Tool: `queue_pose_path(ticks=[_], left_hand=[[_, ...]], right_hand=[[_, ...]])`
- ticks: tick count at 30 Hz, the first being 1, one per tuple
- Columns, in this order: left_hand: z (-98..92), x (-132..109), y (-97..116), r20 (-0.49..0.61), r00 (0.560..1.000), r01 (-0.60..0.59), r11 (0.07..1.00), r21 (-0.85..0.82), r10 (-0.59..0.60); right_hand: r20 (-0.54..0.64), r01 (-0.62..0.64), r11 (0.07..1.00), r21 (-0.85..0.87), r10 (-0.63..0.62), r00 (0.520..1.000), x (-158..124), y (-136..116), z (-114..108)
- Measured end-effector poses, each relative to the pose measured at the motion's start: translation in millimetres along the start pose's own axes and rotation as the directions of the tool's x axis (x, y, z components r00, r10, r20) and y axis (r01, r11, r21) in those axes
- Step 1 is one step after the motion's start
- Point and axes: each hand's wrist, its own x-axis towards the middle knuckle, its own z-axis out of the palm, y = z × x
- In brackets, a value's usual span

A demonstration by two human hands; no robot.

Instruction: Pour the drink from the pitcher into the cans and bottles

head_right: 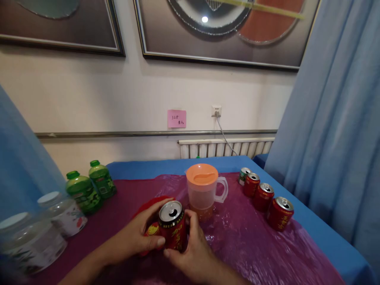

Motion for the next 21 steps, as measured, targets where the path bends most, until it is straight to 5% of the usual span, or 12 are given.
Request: queue_pose_path(ticks=[2,5,9,14,17,21], left_hand=[[0.8,1.8,-4.5,0.065,0.998,-0.015,0.995,-0.098,0.021],[0.6,4.9,-3.0,-0.008,1.0,-0.018,0.997,-0.077,0.017],[-17.8,11.3,-11.1,-0.314,0.949,0.065,0.983,0.17,-0.008],[-42.6,20.0,-61.8,-0.584,0.805,0.209,0.872,0.442,0.103],[-42.3,21.3,-88.7,-0.603,0.791,0.238,0.855,0.46,0.105],[-37.4,16.6,-100.8,-0.557,0.82,0.221,0.826,0.518,0.13]], right_hand=[[0.069,0.016,0.999,0.047,-0.019,0.997,1.9,-0.8,-0.5],[0.06,0.041,0.996,0.074,-0.045,0.997,-0.1,1.0,-1.0],[-0.246,0.062,0.994,-0.088,-0.082,0.966,-9.1,10.8,-27.7],[-0.569,-0.031,0.972,-0.231,-0.11,0.815,6.2,26.0,-96.1],[-0.6,-0.083,0.981,-0.175,-0.039,0.799,32.9,30.8,-124.0],[-0.546,-0.109,0.989,-0.099,0.037,0.837,67.8,31.8,-132.2]])
